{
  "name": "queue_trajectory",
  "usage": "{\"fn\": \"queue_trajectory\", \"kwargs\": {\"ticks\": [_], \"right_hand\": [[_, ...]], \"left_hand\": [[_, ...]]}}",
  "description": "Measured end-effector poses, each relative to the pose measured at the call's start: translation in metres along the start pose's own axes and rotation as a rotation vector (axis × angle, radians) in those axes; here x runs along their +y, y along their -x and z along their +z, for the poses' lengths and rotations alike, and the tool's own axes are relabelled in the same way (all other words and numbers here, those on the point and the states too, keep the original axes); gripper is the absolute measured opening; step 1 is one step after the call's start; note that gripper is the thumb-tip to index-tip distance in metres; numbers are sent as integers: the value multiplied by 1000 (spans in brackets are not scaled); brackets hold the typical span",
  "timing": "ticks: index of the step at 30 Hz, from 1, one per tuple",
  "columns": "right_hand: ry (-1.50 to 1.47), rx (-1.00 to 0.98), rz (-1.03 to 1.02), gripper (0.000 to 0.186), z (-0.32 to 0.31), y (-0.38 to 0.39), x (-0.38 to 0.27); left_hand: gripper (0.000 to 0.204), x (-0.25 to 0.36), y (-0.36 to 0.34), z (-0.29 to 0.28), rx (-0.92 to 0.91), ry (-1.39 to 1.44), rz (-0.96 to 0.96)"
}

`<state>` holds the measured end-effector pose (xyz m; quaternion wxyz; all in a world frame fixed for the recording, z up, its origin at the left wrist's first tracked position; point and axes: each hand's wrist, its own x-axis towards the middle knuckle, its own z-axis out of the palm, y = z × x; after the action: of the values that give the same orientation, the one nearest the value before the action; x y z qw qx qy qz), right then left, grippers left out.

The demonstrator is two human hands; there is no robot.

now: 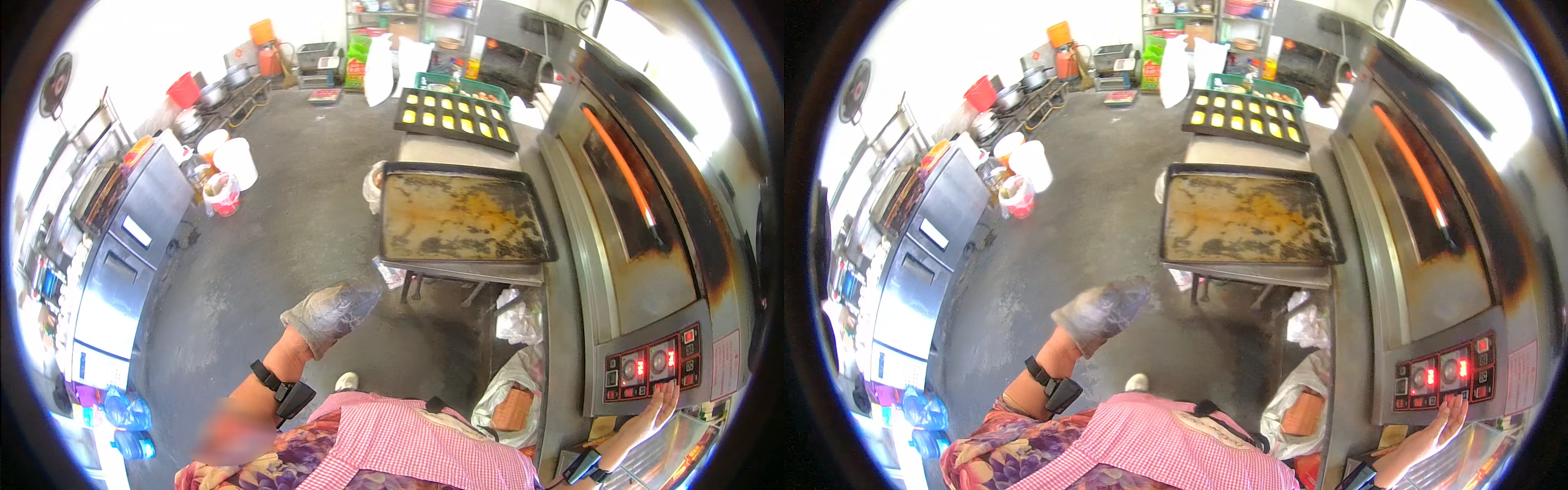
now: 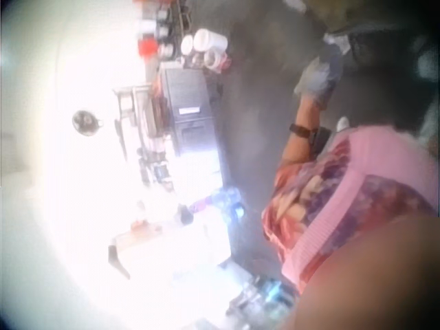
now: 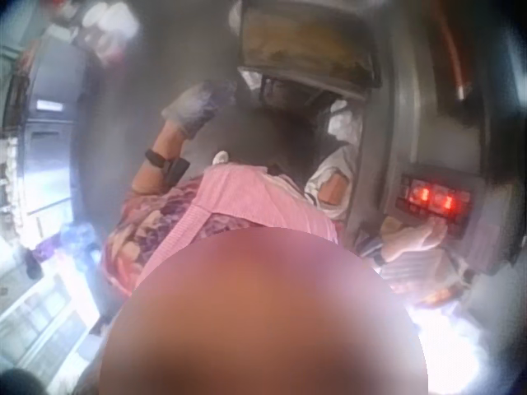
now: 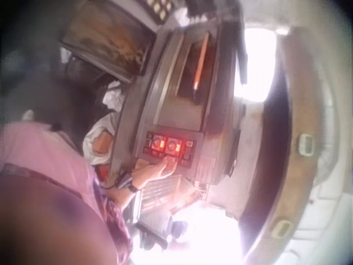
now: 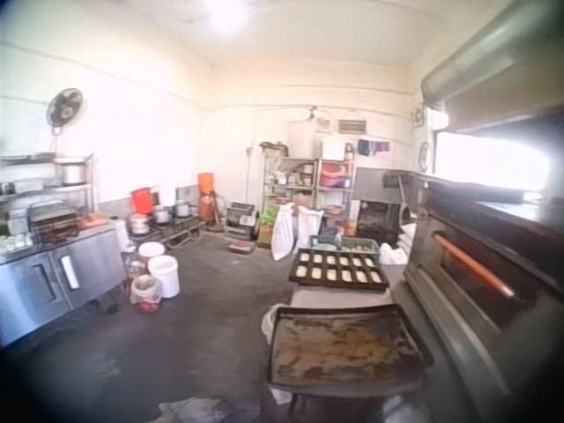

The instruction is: The person portions dough into small balls, shapes them, and feeds them through a dough sheeter to produce flat sheets. The person wipes a metal tray with a cloth, places the sheets on the tray, and briefly opens an oven door before returning to the sheeter.

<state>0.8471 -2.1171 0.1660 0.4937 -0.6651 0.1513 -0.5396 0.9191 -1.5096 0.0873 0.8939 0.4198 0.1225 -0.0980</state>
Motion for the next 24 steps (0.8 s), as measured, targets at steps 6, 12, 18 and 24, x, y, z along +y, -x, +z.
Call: {"fn": "queue_trajectory", "kwargs": {"ticks": [6, 12, 18, 24], "right_hand": [[14, -32, -40, 39, 31, 62, -37], [-202, -44, 216, 38, 88, 139, -31], [-269, -236, 248, 37, 176, 171, -28], [-271, -400, 204, 37, 237, 186, -56]], "left_hand": [[38, 37, 38, -69, -145, -214, 64], [38, 89, 93, -152, -36, -477, 104], [42, 125, 158, -208, 116, -95, 142], [41, 121, 189, -237, 224, -1005, 415]]}}
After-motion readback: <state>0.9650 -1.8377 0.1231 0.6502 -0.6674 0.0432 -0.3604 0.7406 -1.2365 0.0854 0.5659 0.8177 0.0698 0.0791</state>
